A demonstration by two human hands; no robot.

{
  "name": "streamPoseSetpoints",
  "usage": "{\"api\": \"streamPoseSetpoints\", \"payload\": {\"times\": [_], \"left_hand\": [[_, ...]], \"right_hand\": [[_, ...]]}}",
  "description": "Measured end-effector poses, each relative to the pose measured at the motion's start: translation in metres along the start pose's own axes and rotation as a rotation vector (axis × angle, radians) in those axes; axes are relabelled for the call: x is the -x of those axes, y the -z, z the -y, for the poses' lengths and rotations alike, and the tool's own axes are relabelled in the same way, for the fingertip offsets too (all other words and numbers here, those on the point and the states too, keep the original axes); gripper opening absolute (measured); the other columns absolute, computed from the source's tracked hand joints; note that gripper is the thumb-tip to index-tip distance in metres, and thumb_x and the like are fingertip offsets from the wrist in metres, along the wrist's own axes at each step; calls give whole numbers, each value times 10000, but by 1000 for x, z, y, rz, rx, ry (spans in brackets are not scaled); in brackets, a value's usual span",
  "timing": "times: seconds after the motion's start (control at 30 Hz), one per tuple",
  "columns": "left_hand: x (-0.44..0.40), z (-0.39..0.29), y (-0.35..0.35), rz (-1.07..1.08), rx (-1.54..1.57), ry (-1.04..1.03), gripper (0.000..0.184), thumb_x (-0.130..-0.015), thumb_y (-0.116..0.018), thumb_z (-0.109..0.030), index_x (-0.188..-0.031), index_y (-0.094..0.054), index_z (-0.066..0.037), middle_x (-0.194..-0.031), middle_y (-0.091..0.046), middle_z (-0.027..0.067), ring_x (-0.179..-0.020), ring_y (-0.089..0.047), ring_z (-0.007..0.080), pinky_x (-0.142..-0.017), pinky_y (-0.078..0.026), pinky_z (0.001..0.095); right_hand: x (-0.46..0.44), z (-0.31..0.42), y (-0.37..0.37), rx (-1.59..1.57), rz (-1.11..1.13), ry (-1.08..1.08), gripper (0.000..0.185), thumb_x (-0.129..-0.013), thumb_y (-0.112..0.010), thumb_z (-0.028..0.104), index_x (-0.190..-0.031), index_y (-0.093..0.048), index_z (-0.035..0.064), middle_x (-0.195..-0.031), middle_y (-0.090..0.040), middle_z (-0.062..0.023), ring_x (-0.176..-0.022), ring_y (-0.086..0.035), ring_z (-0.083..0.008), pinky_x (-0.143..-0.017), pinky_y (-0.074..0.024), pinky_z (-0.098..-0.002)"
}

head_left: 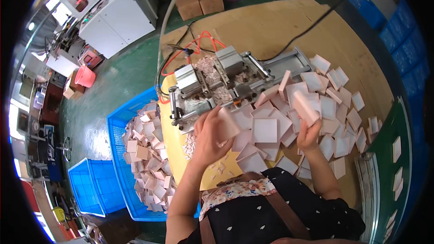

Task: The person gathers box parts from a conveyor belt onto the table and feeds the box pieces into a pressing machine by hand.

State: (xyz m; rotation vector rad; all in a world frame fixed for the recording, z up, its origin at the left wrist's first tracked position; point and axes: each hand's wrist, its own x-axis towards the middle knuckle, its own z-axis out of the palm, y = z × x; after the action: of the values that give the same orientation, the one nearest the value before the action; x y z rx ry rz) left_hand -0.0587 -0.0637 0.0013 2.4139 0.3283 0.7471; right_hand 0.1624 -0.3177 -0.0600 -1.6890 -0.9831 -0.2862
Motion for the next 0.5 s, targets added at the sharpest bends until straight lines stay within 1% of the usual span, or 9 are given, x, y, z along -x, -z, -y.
{"api": "streamPoseSetpoints", "payload": {"times": [0.07, 0.1, 0.17, 0.2, 0.27, 0.3, 0.33, 0.4, 0.5], "left_hand": [[-40, -1, 10, 47, -63, -103, 579, -725, -821, -173, -1207, -523, -58, -1470, -497, 168, -1282, -474, 391, -1083, -324, 517], [-54, 6, 10, 87, -106, -126, 506, -734, -831, -193, -1145, -560, -73, -1455, -519, 165, -1312, -479, 370, -1104, -314, 537], [-70, 27, 7, 144, -235, -99, 456, -750, -832, -230, -1111, -585, -101, -1441, -537, 167, -1351, -468, 365, -1135, -290, 559], [-71, 30, 8, 139, -281, -53, 431, -768, -823, -267, -1110, -601, -125, -1431, -550, 163, -1391, -446, 356, -1162, -261, 577], [-66, 31, 4, 67, -342, -64, 414, -784, -811, -286, -1106, -601, -133, -1438, -546, 162, -1405, -439, 336, -1174, -244, 581], [-62, 31, 1, 98, -337, -62, 395, -823, -786, -323, -1116, -607, -126, -1457, -539, 158, -1430, -417, 332, -1199, -202, 568], [-59, 34, -3, 97, -327, -63, 395, -823, -786, -323, -1116, -607, -126, -1457, -539, 158, -1430, -417, 332, -1199, -202, 568], [-54, 40, -9, 63, -293, -66, 420, -839, -773, -330, -1151, -583, -122, -1482, -513, 166, -1429, -416, 338, -1200, -182, 583], [-57, 34, -5, 97, -289, -45, 426, -861, -754, -321, -1176, -556, -114, -1489, -503, 179, -1434, -409, 343, -1198, -167, 600]], "right_hand": [[-26, 40, -18, -286, -166, -180, 241, -1049, -462, 77, -1255, -465, -46, -1167, -588, -164, -937, -631, -201, -815, -538, -316], [-37, 59, -15, -444, -103, -280, 254, -1058, -497, 99, -1274, -487, -34, -1152, -613, -129, -909, -642, -143, -789, -544, -265], [-43, 76, -11, -505, 56, -474, 324, -1045, -547, 150, -1310, -509, -34, -1056, -681, -96, -810, -657, -129, -733, -542, -269], [-45, 90, -14, -506, 24, -545, 357, -1026, -589, 152, -1328, -539, -31, -988, -705, -82, -740, -654, -122, -666, -545, -261], [-39, 95, -17, -549, 49, -652, 389, -1031, -584, 139, -1366, -501, -39, -1034, -709, -98, -750, -676, -137, -712, -564, -267], [-36, 95, -20, -575, 62, -704, 397, -1036, -572, 145, -1383, -489, -30, -1046, -697, -103, -781, -679, -149, -719, -575, -284], [-34, 91, -24, -564, 61, -704, 397, -1036, -572, 145, -1383, -489, -30, -1046, -697, -103, -781, -679, -149, -719, -575, -284], [-31, 85, -35, -823, 33, -838, 437, -1043, -559, 149, -1429, -444, -22, -1058, -683, -107, -835, -677, -157, -740, -581, -304], [-49, 91, -50, -835, 45, -856, 467, -1048, -543, 138, -1479, -403, 25, -1066, -673, -104, -879, -670, -162, -758, -581, -317]]}}
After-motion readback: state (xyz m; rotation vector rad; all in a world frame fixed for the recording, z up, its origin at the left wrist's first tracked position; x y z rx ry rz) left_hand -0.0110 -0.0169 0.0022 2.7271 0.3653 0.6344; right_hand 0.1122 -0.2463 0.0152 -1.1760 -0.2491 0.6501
